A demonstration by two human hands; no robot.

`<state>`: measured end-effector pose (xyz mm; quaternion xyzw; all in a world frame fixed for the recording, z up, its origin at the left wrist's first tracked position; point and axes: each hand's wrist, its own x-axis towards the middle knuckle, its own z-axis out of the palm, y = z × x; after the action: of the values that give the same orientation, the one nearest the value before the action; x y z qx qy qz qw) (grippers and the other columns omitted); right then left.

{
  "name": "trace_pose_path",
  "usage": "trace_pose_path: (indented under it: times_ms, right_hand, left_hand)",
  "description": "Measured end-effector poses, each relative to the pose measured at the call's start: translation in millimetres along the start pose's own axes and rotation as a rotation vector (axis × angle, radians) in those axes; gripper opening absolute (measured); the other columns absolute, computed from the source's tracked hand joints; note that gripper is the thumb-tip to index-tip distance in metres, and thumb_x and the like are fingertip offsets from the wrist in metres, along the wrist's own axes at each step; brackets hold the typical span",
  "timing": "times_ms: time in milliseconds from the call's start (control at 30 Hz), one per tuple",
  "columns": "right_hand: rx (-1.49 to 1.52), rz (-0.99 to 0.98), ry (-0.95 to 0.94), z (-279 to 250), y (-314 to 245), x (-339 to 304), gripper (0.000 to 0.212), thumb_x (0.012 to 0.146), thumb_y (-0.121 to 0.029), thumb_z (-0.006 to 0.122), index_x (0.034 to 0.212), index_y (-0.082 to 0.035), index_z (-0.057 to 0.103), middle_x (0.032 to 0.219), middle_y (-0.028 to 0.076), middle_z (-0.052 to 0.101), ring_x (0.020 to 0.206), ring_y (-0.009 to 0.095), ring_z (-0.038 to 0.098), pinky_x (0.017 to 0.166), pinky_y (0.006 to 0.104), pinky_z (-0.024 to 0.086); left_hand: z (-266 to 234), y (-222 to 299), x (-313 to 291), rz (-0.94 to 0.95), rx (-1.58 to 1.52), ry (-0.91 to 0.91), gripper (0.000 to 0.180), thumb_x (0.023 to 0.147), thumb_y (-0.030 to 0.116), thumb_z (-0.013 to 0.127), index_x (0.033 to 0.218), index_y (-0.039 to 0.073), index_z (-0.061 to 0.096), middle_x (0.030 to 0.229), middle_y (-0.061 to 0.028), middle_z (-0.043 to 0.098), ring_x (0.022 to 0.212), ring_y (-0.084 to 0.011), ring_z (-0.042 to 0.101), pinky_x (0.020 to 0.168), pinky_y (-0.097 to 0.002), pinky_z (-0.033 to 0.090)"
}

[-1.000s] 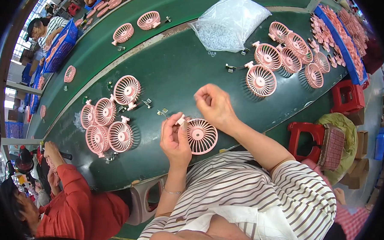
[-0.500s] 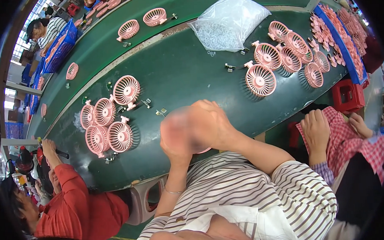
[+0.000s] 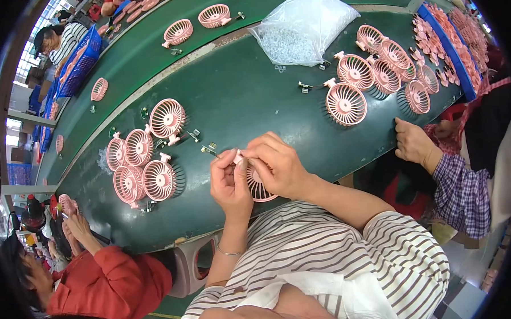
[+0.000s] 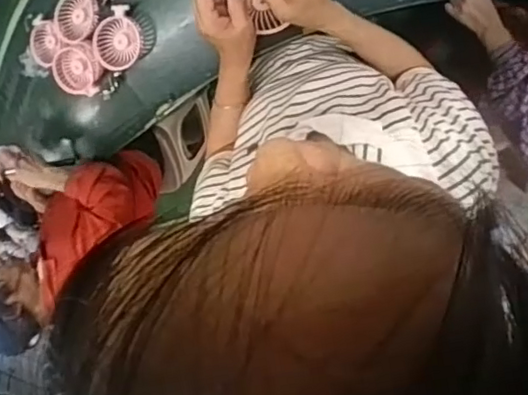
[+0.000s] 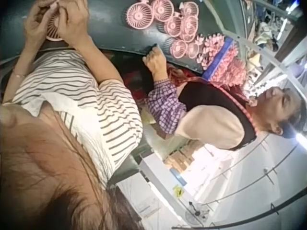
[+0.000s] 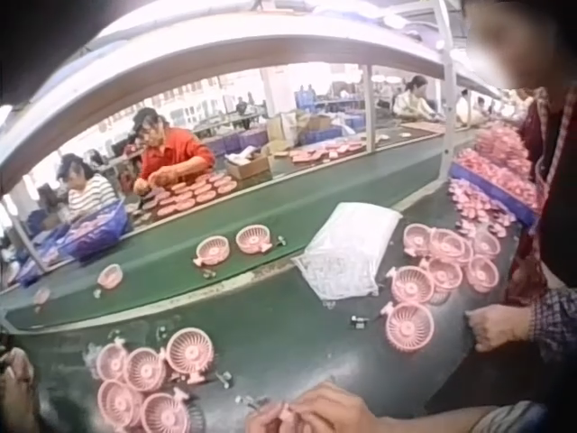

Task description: The person assembles portable fans by hand along a conveyor belt, fitting circuit boards and plastic components into the fan casings and placing the assembled pieces onto the table.

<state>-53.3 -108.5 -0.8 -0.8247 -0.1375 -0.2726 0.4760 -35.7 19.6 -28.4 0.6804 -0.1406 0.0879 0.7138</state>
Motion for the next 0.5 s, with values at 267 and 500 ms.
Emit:
trace_pose_path:
  times_ms: [267, 500]
  right_hand:
    - [0.149, 0.182, 0.004, -0.1, 3.2, -1.1, 0.017, 0.077, 0.003, 0.059, 0.093, 0.004, 0.063, 0.095, 0.014, 0.061, 0.083, 0.025, 0.061, 0.071, 0.0330, 0.050]
    - [0.238, 0.292, -0.084, -9.9, 3.3, 3.2, 0.014, 0.077, 0.001, 0.058, 0.090, 0.002, 0.064, 0.093, 0.014, 0.060, 0.084, 0.026, 0.061, 0.070, 0.0325, 0.049]
  left_hand:
    - [3.3, 8.7, 3.8, -0.054, 0.058, -0.016, 0.023, 0.085, -0.003, 0.060, 0.108, -0.005, 0.058, 0.107, -0.0153, 0.054, 0.092, -0.0174, 0.060, 0.075, -0.0268, 0.052]
    - [5.3, 3.9, 3.7, 0.003, 0.060, -0.034, 0.022, 0.085, -0.003, 0.060, 0.106, -0.005, 0.059, 0.108, -0.0152, 0.055, 0.093, -0.0174, 0.059, 0.075, -0.0267, 0.052]
